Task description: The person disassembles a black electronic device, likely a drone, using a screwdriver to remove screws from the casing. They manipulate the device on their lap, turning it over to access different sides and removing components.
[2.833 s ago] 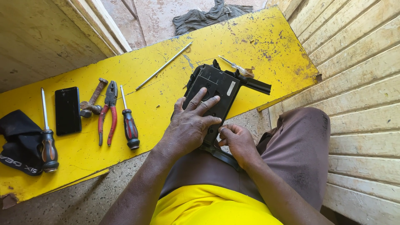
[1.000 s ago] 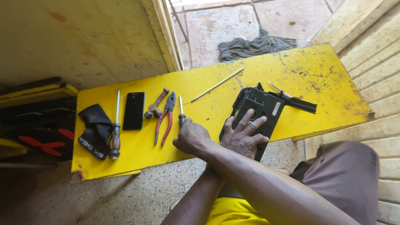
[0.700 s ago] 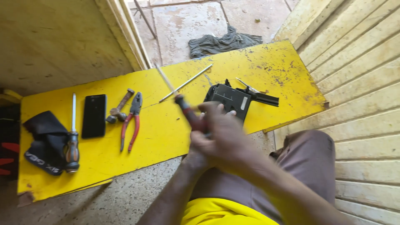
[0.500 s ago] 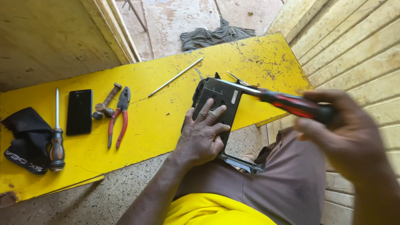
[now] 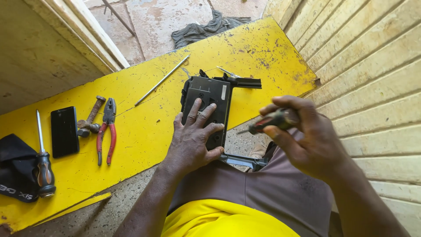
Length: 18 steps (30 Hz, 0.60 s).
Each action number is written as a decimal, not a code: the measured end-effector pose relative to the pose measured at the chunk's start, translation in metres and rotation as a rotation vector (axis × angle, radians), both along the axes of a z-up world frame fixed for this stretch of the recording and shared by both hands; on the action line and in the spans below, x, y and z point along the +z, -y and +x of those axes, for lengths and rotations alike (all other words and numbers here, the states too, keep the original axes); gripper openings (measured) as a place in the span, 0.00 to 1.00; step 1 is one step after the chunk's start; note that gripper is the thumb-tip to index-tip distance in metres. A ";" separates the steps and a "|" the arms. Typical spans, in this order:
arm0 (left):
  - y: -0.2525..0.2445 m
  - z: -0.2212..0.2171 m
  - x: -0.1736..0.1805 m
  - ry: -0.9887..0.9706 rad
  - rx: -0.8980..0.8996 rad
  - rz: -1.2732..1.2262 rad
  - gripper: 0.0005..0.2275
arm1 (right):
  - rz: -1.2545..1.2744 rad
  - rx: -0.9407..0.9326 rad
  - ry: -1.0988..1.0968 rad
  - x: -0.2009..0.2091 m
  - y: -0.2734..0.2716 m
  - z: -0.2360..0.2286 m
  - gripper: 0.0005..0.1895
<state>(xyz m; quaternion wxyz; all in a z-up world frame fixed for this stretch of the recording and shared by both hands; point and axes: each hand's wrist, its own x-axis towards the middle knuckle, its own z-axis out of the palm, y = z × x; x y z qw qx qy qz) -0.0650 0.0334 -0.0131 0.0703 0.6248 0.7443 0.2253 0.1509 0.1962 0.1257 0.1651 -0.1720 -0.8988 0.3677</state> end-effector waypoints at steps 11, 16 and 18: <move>-0.010 -0.002 0.003 -0.038 0.007 -0.075 0.28 | -0.008 0.146 -0.025 -0.012 -0.001 -0.025 0.25; -0.011 -0.004 0.005 -0.024 0.002 -0.063 0.28 | 0.047 0.176 0.004 -0.014 -0.004 -0.032 0.26; -0.011 -0.004 0.007 -0.001 -0.003 -0.079 0.28 | 0.045 0.219 0.003 -0.017 -0.005 -0.035 0.25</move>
